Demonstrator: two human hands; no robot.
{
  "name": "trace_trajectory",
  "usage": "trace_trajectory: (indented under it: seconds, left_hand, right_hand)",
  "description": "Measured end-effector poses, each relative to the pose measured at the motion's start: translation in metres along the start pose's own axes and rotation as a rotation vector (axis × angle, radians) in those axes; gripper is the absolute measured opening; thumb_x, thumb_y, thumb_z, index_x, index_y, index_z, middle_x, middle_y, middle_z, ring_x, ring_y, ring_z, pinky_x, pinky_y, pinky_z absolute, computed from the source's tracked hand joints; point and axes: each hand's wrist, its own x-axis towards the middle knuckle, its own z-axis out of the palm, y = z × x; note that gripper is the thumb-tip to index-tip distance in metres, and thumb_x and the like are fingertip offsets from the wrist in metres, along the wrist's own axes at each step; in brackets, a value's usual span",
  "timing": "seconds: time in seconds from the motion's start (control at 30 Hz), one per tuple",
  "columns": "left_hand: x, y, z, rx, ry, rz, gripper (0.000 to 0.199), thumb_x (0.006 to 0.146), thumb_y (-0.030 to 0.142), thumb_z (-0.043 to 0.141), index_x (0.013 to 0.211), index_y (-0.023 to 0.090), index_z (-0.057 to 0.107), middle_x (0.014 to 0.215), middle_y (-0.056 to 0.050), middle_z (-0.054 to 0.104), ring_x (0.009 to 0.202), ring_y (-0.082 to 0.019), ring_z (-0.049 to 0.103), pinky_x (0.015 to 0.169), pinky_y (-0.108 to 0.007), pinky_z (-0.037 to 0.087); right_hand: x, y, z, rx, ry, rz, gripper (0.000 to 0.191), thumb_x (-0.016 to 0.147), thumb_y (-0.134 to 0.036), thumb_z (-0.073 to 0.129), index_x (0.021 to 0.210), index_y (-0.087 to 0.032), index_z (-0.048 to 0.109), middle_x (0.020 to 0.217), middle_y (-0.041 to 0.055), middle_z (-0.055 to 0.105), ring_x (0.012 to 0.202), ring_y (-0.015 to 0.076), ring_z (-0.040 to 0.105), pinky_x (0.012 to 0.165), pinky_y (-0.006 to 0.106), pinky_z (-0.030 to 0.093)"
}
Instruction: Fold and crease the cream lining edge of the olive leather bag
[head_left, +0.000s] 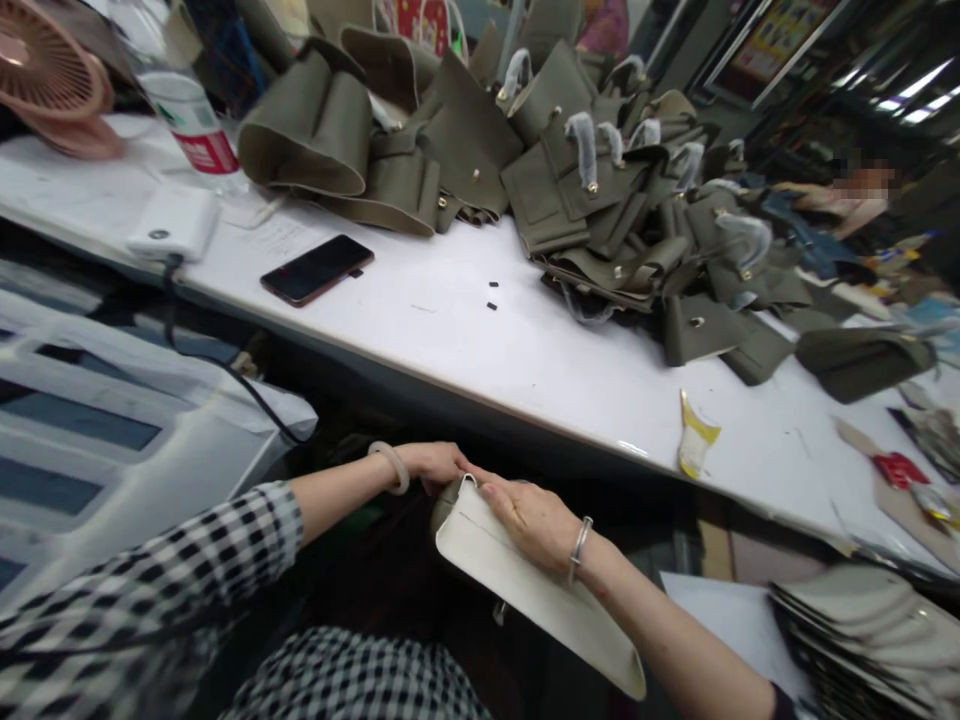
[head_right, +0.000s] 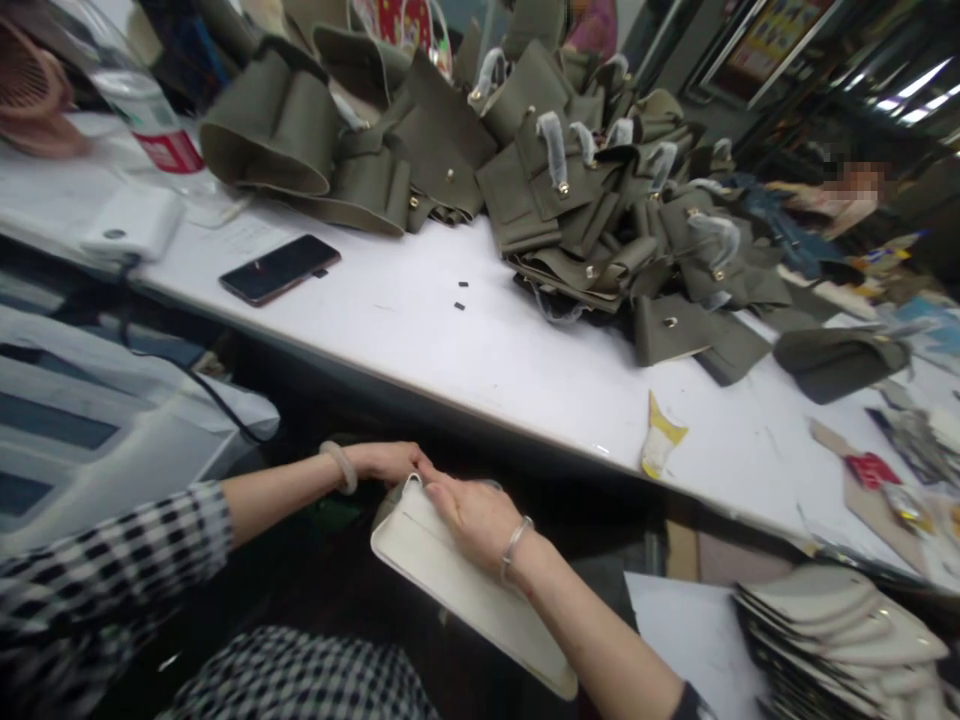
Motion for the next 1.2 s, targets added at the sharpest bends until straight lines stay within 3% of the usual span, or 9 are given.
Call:
trace_trajectory:
  seconds: [0.07,0.13,0.27,0.33,0.5,0.63,0.87,1.03,1.2]
  left_hand:
    - [-0.006,0.026,-0.015,0.136,0.001,0.051,0.029,0.064,0.045,0.077,0.064,0.016,0.072,0.055,0.000,0.059,0.060,-0.016,0.054,0.058,-0.024,0.042]
    - [-0.017,0.051,-0.020,0.222,-0.052,0.099,0.039,0.071,0.054,0.071,0.077,0.017,0.077,0.070,-0.002,0.067,0.067,-0.016,0.056,0.060,-0.023,0.042]
    - [-0.038,0.078,-0.008,0.568,-0.227,0.174,0.041,0.077,0.054,0.067,0.092,0.017,0.079,0.079,-0.002,0.072,0.072,-0.017,0.060,0.063,-0.023,0.043]
    - [-0.042,0.080,-0.001,0.694,-0.253,0.201,0.035,0.077,0.046,0.067,0.095,0.019,0.079,0.079,-0.001,0.074,0.075,-0.018,0.062,0.066,-0.022,0.044]
    - [-0.042,0.081,0.004,0.745,-0.264,0.175,0.032,0.079,0.042,0.063,0.097,0.020,0.078,0.082,0.000,0.075,0.077,-0.018,0.063,0.067,-0.022,0.045]
    - [-0.039,0.087,0.004,0.746,-0.285,0.113,0.033,0.077,0.043,0.064,0.095,0.020,0.079,0.078,0.001,0.073,0.072,-0.017,0.061,0.064,-0.022,0.045]
    - [-0.034,0.084,0.006,0.767,-0.316,0.086,0.036,0.077,0.051,0.064,0.092,0.021,0.079,0.077,0.001,0.071,0.072,-0.017,0.059,0.064,-0.022,0.044]
    - [-0.030,0.076,0.000,0.657,-0.396,0.038,0.048,0.080,0.061,0.059,0.090,0.018,0.078,0.064,0.000,0.062,0.059,-0.014,0.048,0.053,-0.022,0.037]
    - [-0.028,0.075,-0.003,0.590,-0.458,-0.028,0.048,0.079,0.061,0.062,0.094,0.018,0.078,0.072,-0.002,0.068,0.064,-0.016,0.056,0.059,-0.023,0.044]
  right_hand:
    - [-0.009,0.006,0.000,0.064,0.013,0.002,0.052,0.100,-0.054,0.019,0.148,-0.039,0.033,0.145,0.0014,0.050,0.128,0.0298,0.051,0.105,0.046,0.039]
    - [-0.020,0.014,-0.002,0.110,0.020,0.008,0.053,0.100,-0.056,0.021,0.148,-0.038,0.033,0.148,0.0008,0.045,0.131,0.0294,0.048,0.107,0.046,0.037]
    - [-0.045,0.033,-0.008,0.103,-0.012,0.049,0.053,0.099,-0.056,0.028,0.147,-0.035,0.036,0.139,0.0065,0.056,0.122,0.0301,0.056,0.102,0.045,0.042]
    - [-0.059,0.044,-0.010,0.094,-0.030,0.058,0.053,0.098,-0.055,0.031,0.147,-0.034,0.038,0.137,0.0067,0.057,0.120,0.0303,0.058,0.101,0.045,0.043]
    - [-0.089,0.071,-0.009,0.125,-0.029,0.103,0.052,0.097,-0.054,0.034,0.146,-0.035,0.039,0.141,0.0037,0.053,0.124,0.0302,0.055,0.104,0.044,0.042]
    - [-0.091,0.080,-0.007,0.187,-0.055,0.086,0.052,0.096,-0.056,0.035,0.143,-0.035,0.043,0.141,0.0023,0.054,0.125,0.0298,0.054,0.104,0.043,0.042]
    - [-0.081,0.069,-0.002,0.264,0.000,0.113,0.051,0.094,-0.057,0.042,0.140,-0.036,0.048,0.131,0.0035,0.062,0.114,0.0288,0.061,0.095,0.040,0.048]
    - [-0.101,0.084,-0.006,0.435,-0.036,0.094,0.054,0.092,-0.051,0.050,0.141,-0.027,0.048,0.140,0.0034,0.055,0.124,0.0257,0.055,0.104,0.034,0.042]
    - [-0.118,0.102,-0.008,0.584,-0.042,0.095,0.058,0.088,-0.053,0.056,0.137,-0.022,0.052,0.135,0.0034,0.058,0.123,0.0259,0.055,0.103,0.032,0.042]
